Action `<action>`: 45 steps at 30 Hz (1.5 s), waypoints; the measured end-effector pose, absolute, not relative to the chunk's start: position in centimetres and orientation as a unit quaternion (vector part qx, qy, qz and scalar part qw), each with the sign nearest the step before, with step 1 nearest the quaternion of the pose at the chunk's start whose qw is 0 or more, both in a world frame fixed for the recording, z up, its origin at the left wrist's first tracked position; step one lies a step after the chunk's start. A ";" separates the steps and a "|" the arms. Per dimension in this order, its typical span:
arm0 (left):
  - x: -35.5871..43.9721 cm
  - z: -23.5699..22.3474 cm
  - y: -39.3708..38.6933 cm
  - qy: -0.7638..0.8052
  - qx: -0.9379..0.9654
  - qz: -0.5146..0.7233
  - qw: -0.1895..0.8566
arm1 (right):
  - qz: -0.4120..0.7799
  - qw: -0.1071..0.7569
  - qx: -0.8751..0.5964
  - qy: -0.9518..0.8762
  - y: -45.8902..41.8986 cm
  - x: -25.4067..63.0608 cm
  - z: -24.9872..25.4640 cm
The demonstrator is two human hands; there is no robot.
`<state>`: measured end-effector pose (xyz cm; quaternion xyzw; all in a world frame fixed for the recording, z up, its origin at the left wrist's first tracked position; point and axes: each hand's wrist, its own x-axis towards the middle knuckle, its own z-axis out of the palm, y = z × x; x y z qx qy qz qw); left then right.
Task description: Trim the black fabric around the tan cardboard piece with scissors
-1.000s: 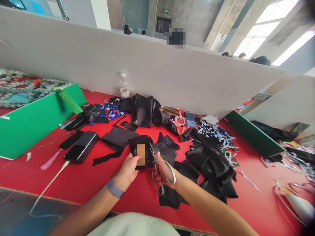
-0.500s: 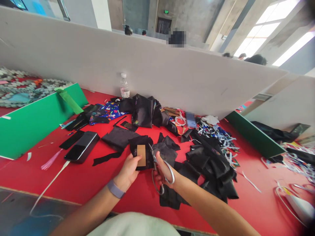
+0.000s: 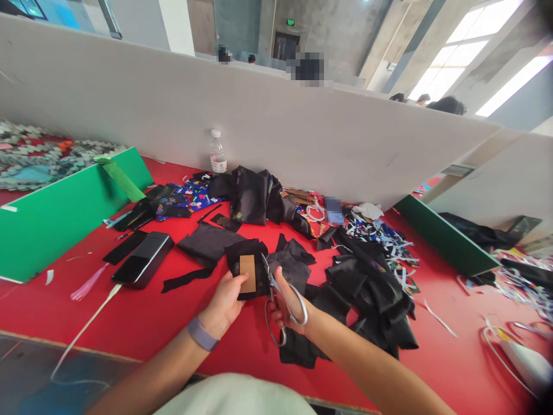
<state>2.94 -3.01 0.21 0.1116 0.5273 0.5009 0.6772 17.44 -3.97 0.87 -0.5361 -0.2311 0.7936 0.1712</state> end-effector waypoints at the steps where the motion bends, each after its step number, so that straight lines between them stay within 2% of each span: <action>1: 2.9 0.2 -3.0 0.527 0.112 0.501 0.677 | 0.794 0.173 -0.535 -0.232 -4.0 17.4 0.8; 19: 3.1 0.6 -3.3 0.535 0.107 0.506 0.668 | 0.752 0.202 -0.584 -0.229 -4.3 17.0 0.2; 32: 3.1 0.9 -3.5 0.539 0.126 0.489 0.675 | 0.783 0.191 -0.535 -0.254 -3.9 17.3 0.8; 45: 3.2 0.6 -3.5 0.535 0.134 0.488 0.677 | 0.763 0.205 -0.563 -0.242 -3.8 17.1 0.3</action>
